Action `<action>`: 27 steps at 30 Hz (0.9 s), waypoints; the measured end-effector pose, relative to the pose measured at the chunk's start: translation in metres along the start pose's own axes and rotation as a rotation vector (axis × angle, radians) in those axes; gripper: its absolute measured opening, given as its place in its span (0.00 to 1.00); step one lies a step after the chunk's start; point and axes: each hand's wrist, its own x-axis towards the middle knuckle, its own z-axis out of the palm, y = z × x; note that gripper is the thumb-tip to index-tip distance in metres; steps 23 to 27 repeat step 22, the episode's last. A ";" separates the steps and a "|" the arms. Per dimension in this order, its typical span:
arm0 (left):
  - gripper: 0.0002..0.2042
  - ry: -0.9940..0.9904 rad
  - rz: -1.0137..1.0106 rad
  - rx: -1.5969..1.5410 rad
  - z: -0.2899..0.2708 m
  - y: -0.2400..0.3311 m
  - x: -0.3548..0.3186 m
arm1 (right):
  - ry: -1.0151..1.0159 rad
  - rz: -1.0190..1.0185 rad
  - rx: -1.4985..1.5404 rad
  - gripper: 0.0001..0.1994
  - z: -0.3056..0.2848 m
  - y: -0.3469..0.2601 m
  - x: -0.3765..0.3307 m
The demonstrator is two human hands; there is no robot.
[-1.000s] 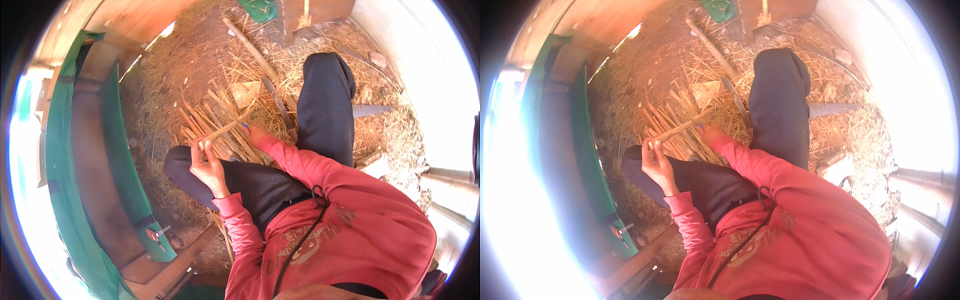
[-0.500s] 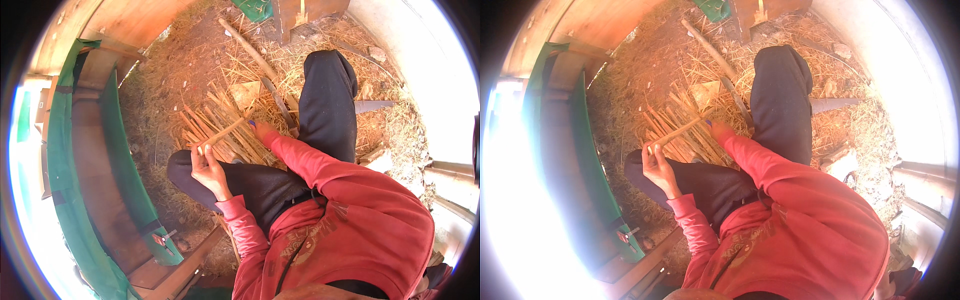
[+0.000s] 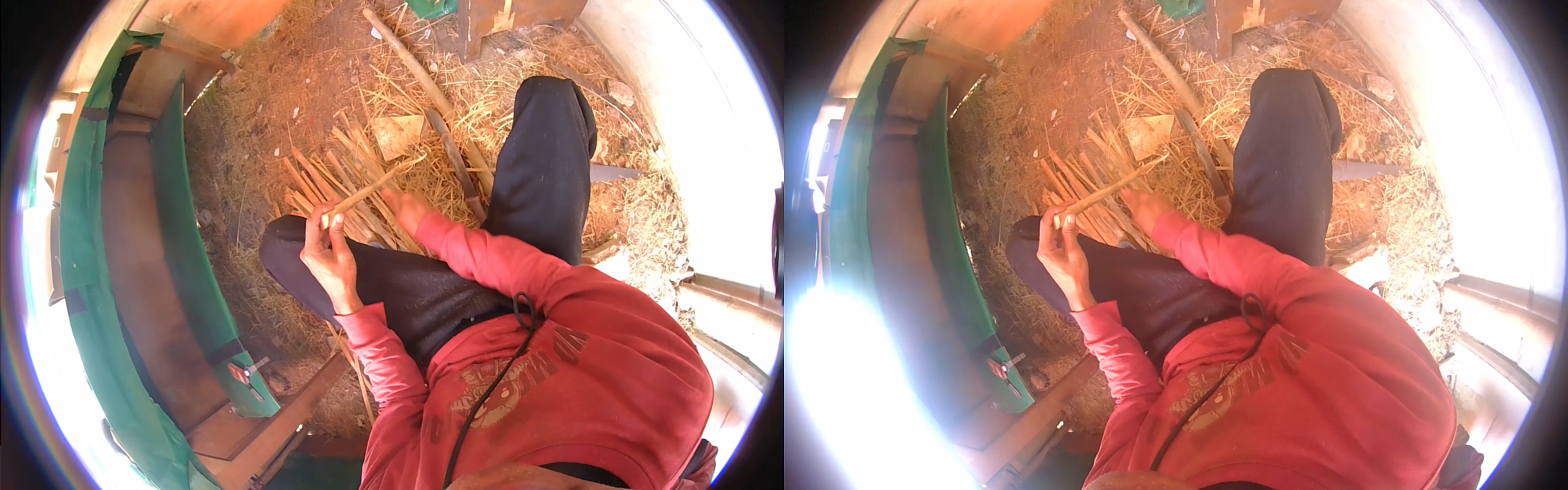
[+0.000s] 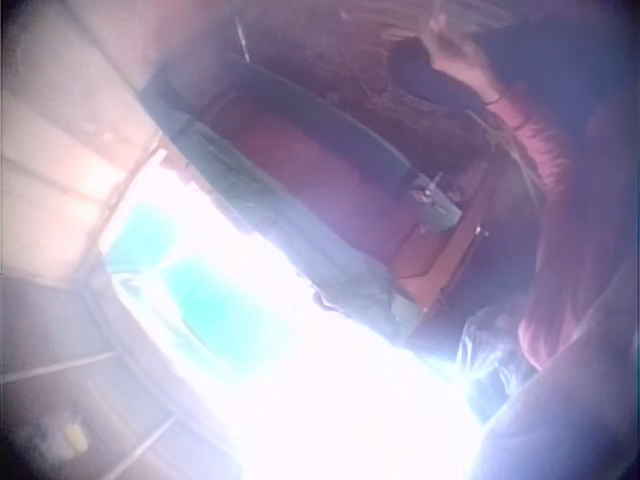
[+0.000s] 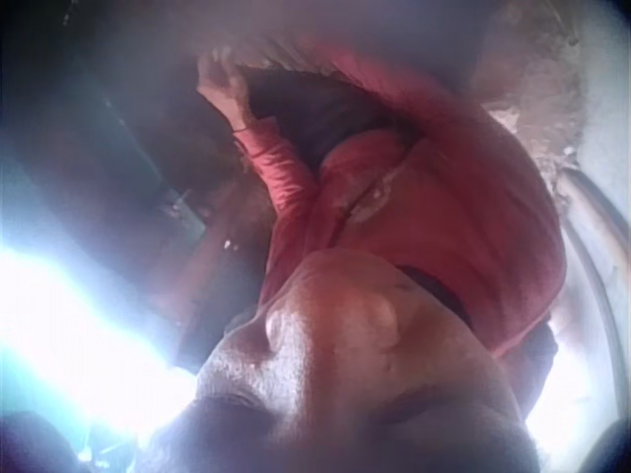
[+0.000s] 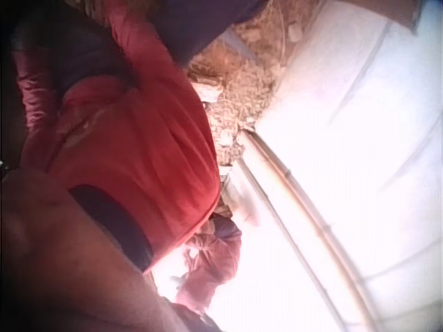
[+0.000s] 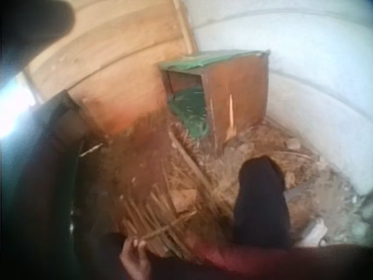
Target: The person sits on the ground and uses a knife to sharpen the ends of thin wooden sticks. They hold each stick with one hand and scrape the blade along the wood to create a point, then place the finished stick into a pile.
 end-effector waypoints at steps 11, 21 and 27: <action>0.08 0.124 -0.099 -0.021 -0.007 -0.016 0.000 | 0.194 -0.262 -0.257 0.19 0.010 -0.033 -0.015; 0.09 0.168 -0.031 0.013 0.002 -0.018 -0.014 | 0.126 -0.046 -0.010 0.24 0.032 -0.001 0.000; 0.09 0.206 0.003 -0.051 0.011 -0.012 -0.005 | 0.204 -0.103 0.028 0.27 0.040 0.003 0.010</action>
